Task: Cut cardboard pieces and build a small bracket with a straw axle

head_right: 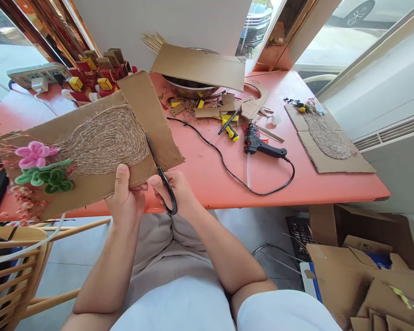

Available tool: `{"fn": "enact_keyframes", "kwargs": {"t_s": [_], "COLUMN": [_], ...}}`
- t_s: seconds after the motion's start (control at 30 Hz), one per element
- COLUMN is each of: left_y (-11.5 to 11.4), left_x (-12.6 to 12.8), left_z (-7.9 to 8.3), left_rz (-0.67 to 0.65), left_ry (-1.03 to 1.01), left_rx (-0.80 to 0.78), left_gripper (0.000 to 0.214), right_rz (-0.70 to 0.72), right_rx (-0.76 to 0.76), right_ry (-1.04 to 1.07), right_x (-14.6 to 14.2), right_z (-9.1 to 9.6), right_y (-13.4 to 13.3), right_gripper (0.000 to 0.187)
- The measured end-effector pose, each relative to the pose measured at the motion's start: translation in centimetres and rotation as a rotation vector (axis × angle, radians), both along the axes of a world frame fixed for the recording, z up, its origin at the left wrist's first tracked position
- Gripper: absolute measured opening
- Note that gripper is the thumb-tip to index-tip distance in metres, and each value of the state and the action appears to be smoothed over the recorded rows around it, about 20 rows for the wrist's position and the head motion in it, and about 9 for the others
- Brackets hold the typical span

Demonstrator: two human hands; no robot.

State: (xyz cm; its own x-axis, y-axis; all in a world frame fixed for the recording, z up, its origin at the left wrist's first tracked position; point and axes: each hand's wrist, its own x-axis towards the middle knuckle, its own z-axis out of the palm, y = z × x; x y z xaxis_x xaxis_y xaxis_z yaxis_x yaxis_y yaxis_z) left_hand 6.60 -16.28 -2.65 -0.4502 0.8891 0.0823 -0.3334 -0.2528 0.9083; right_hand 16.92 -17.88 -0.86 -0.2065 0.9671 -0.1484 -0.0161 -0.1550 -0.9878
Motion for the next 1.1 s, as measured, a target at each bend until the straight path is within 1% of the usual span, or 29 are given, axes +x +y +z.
{"fn": "enact_keyframes", "kwargs": {"t_s": [0.17, 0.27, 0.33, 0.4, 0.43, 0.57, 0.63, 0.7, 0.73, 0.87, 0.97, 1.1], "left_y": [-0.5, -0.7, -0.7, -0.6, -0.6, -0.5, -0.6, -0.7, -0.8, -0.8, -0.8, -0.9], "left_x": [-0.4, -0.3, -0.1, 0.2, 0.3, 0.3, 0.2, 0.1, 0.1, 0.1, 0.1, 0.1], "left_z": [0.0, 0.0, 0.1, 0.2, 0.2, 0.1, -0.1, -0.2, -0.2, 0.0, 0.2, 0.4], "left_rz": [-0.023, -0.047, -0.027, -0.016, -0.026, -0.111, -0.166, -0.197, -0.185, -0.057, -0.045, -0.04], "left_ry": [0.048, 0.05, 0.026, -0.02, -0.045, -0.11, -0.117, -0.102, -0.092, -0.097, -0.132, -0.144], "left_rx": [0.025, 0.037, 0.043, 0.036, 0.026, -0.048, -0.096, -0.113, -0.102, -0.029, -0.045, -0.034], "left_gripper": [0.06, 0.059, 0.059, 0.059, 0.059, 0.063, 0.065, 0.065, 0.063, 0.057, 0.06, 0.058], "right_rz": [-0.066, -0.081, -0.108, -0.107, -0.085, 0.07, 0.09, 0.069, 0.056, 0.025, 0.015, 0.002], "right_rx": [0.112, 0.142, 0.14, 0.105, 0.08, -0.007, -0.03, -0.035, -0.032, -0.014, -0.01, 0.03], "right_ry": [-0.178, -0.192, -0.185, -0.129, -0.075, 0.184, 0.232, 0.218, 0.198, 0.105, 0.063, -0.021], "right_x": [0.7, 0.9, 0.8, 0.6, 0.4, -0.3, -0.4, -0.3, -0.2, 0.2, 0.3, 0.4], "right_z": [-0.1, 0.1, 0.2, 0.3, 0.2, -0.2, -0.4, -0.4, -0.3, 0.4, 0.6, 0.4], "right_y": [-0.3, -0.3, -0.2, -0.2, -0.2, -0.2, -0.2, -0.2, -0.2, -0.3, -0.4, -0.2], "right_gripper": [0.077, 0.077, 0.077, 0.079, 0.081, 0.087, 0.088, 0.089, 0.088, 0.087, 0.087, 0.085]}}
